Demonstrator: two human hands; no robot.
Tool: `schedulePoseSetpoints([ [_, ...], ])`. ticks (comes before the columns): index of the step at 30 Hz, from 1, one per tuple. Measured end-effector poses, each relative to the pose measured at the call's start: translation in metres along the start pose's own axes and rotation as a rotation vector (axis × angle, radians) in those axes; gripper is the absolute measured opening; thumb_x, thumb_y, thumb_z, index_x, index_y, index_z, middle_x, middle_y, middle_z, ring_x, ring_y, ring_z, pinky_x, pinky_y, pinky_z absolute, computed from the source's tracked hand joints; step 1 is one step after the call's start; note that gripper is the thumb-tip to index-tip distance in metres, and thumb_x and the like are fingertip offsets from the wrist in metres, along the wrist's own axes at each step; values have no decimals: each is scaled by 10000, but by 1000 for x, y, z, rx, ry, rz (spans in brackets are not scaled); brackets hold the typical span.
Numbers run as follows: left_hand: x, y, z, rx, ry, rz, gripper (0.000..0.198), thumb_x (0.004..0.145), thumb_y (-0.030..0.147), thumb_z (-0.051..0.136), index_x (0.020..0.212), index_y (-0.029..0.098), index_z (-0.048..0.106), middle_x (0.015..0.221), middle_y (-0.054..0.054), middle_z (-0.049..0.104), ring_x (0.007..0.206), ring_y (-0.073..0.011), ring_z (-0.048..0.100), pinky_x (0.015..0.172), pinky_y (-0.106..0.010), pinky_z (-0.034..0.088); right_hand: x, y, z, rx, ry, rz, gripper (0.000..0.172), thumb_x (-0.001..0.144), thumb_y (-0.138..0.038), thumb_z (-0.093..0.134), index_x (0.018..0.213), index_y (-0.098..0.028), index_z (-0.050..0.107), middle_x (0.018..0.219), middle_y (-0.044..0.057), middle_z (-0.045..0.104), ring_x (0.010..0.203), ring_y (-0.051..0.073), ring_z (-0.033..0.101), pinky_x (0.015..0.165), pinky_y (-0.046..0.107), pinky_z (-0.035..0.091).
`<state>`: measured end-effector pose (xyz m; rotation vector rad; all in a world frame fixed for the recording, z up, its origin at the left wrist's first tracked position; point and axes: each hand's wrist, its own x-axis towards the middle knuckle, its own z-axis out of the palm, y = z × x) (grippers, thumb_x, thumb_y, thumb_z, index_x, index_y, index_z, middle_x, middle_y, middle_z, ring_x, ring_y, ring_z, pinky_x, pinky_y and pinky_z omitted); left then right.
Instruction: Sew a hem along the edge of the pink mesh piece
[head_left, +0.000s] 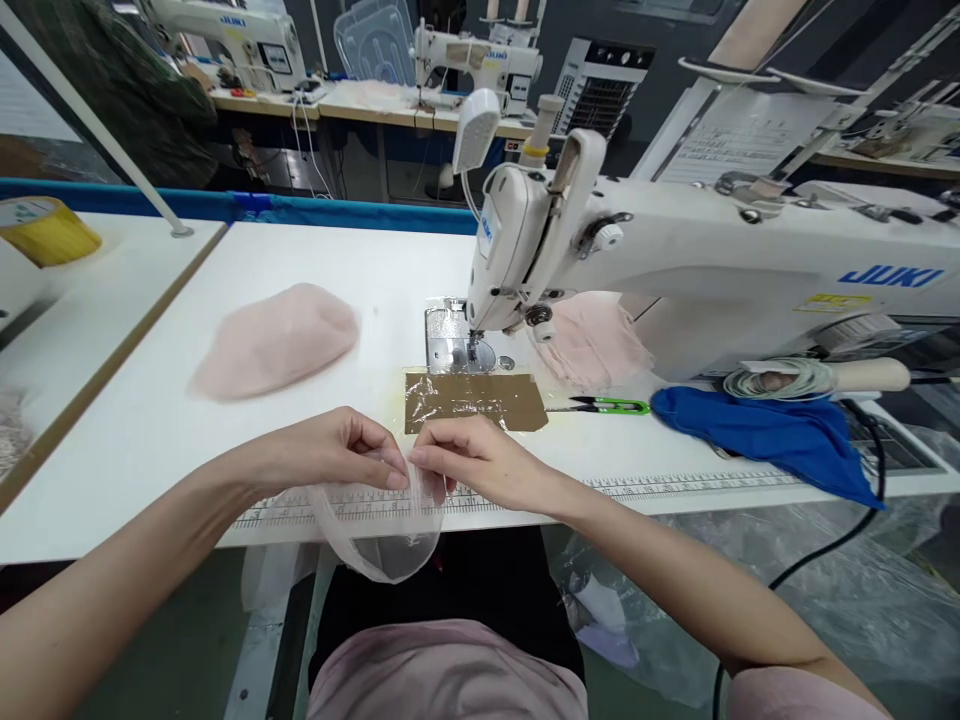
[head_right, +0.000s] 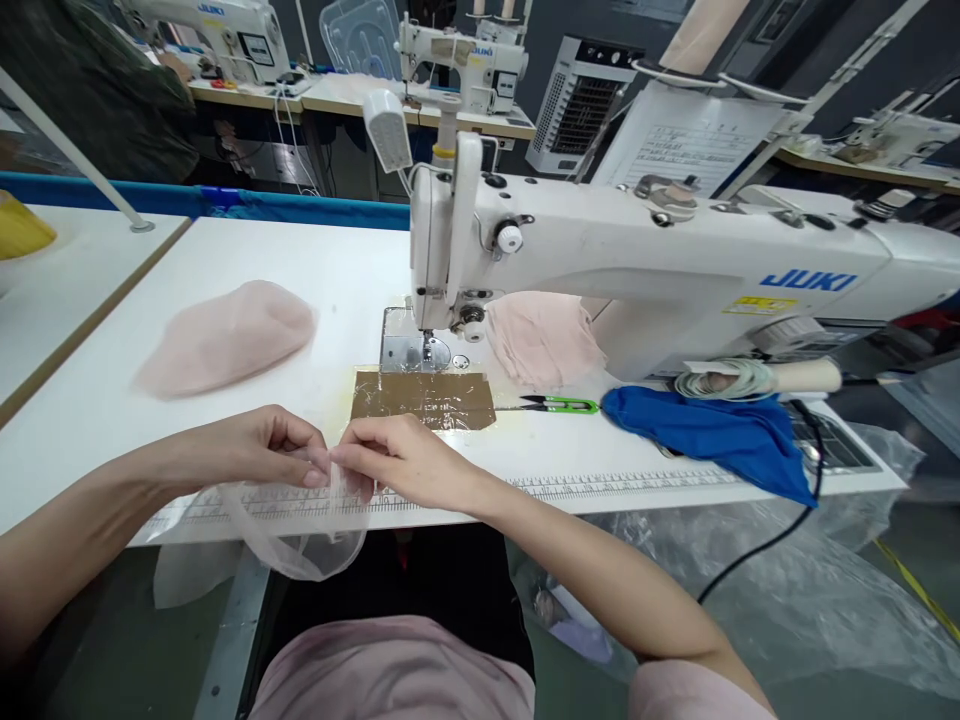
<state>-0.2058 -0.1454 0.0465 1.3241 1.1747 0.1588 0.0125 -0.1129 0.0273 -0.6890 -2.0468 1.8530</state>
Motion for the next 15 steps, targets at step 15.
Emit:
schedulePoseSetpoints([
  [15, -66, -44, -95, -200, 877, 149, 302, 766, 501, 707, 845, 218, 640, 717, 38, 555, 665, -94, 490, 632, -198, 410, 103, -16, 4, 222, 101, -156, 195, 928, -287, 563, 784, -156, 579, 751, -14, 662, 499, 73, 645, 483, 182, 487],
])
